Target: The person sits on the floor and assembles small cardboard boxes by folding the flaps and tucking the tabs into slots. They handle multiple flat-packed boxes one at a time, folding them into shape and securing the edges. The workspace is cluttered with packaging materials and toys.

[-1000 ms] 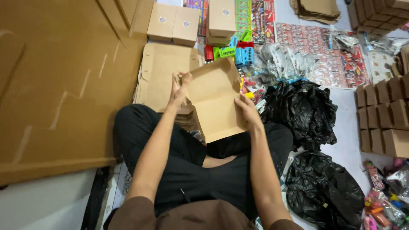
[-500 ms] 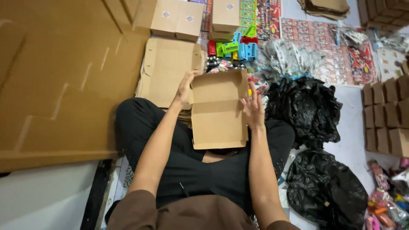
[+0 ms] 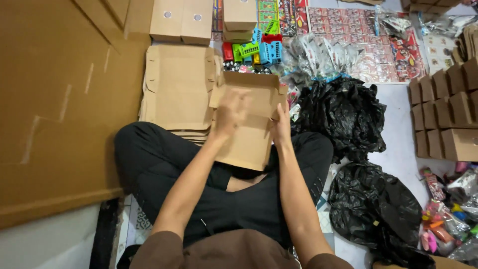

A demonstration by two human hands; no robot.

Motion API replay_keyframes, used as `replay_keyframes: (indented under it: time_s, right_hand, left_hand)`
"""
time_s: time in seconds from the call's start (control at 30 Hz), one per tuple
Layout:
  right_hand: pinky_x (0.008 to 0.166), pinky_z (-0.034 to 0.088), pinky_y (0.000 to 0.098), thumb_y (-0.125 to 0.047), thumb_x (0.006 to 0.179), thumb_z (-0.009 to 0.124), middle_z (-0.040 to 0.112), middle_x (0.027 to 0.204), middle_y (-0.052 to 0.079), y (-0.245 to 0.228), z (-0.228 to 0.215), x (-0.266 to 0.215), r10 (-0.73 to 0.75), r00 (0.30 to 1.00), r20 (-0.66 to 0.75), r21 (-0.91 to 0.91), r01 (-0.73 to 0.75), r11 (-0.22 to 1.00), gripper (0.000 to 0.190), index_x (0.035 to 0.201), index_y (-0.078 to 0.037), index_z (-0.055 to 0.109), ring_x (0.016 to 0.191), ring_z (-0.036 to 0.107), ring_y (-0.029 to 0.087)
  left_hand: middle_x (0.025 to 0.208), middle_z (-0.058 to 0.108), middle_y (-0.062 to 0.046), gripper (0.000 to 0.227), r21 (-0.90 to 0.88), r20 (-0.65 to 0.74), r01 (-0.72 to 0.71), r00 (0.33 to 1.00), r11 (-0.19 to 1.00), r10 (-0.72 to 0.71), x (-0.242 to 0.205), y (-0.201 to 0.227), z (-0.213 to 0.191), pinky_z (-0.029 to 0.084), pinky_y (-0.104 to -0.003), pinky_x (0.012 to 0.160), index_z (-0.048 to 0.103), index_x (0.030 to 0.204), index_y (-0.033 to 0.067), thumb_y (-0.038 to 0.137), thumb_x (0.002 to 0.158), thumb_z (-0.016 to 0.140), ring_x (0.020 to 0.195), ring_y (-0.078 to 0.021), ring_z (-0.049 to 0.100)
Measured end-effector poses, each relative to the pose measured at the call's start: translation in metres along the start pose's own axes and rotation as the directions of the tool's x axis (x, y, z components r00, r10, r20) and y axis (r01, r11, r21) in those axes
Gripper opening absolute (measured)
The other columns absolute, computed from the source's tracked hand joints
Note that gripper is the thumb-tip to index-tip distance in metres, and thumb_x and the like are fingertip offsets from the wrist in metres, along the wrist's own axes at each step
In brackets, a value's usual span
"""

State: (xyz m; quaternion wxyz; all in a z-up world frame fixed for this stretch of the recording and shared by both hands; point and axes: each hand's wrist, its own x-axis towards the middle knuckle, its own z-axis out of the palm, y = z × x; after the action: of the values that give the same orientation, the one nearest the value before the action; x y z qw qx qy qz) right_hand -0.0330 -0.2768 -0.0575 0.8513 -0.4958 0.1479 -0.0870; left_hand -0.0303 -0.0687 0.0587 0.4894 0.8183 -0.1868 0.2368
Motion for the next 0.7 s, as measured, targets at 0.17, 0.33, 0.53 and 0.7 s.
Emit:
replay_keyframes:
  time_s: [0.17,0.33,0.53,0.7]
  right_hand:
    - [0.096,0.055,0.045,-0.031,0.105,0.064,0.054,0.15,0.007,0.004,0.003,-0.013,-0.018,1.0,0.02,-0.032,0.018,0.999,0.057,0.157,-0.032,0.04,0.125,0.063,0.031]
    - [0.1,0.054,0.0494,-0.033,0.107,0.058,0.06,0.14,0.009,-0.015,0.012,-0.029,-0.03,0.993,0.112,-0.097,0.041,0.994,0.042,0.148,-0.028,0.049,0.123,0.064,0.03]
    - [0.089,0.06,0.0406,-0.029,0.108,0.058,0.068,0.117,0.008,-0.016,0.011,-0.033,-0.217,0.975,0.045,-0.251,0.221,0.942,0.023,0.129,-0.019,0.058,0.104,0.071,0.022]
    - [0.098,0.054,0.0476,-0.016,0.097,0.076,0.069,0.124,0.01,-0.019,0.031,-0.054,-0.365,0.925,0.105,-0.46,0.371,0.807,0.028,0.121,-0.015,0.063,0.12,0.065,0.028]
  left_hand:
    - [0.109,0.068,-0.006,0.059,-0.202,0.154,0.224,0.969,0.953,-0.195,0.009,0.021,0.056,0.062,-0.037,0.081,0.044,0.154,0.0298,0.041,0.1,0.066,0.095,-0.0253,0.074]
    - [0.101,0.066,-0.005,0.049,-0.204,0.173,0.384,0.92,0.901,-0.352,0.02,0.029,0.075,0.063,-0.041,0.08,0.056,0.142,0.0311,0.052,0.098,0.064,0.094,-0.0288,0.074]
    - [0.12,0.073,-0.01,0.032,-0.327,0.027,0.195,0.98,0.925,-0.197,-0.014,0.015,0.084,0.055,-0.04,0.1,0.07,0.129,0.0187,0.017,0.097,0.071,0.114,-0.0297,0.069]
    - [0.099,0.075,-0.002,0.022,-0.514,0.117,0.524,0.827,0.679,-0.55,-0.047,0.0,0.088,0.056,-0.03,0.088,0.068,0.108,0.0144,0.024,0.092,0.08,0.094,-0.0125,0.073]
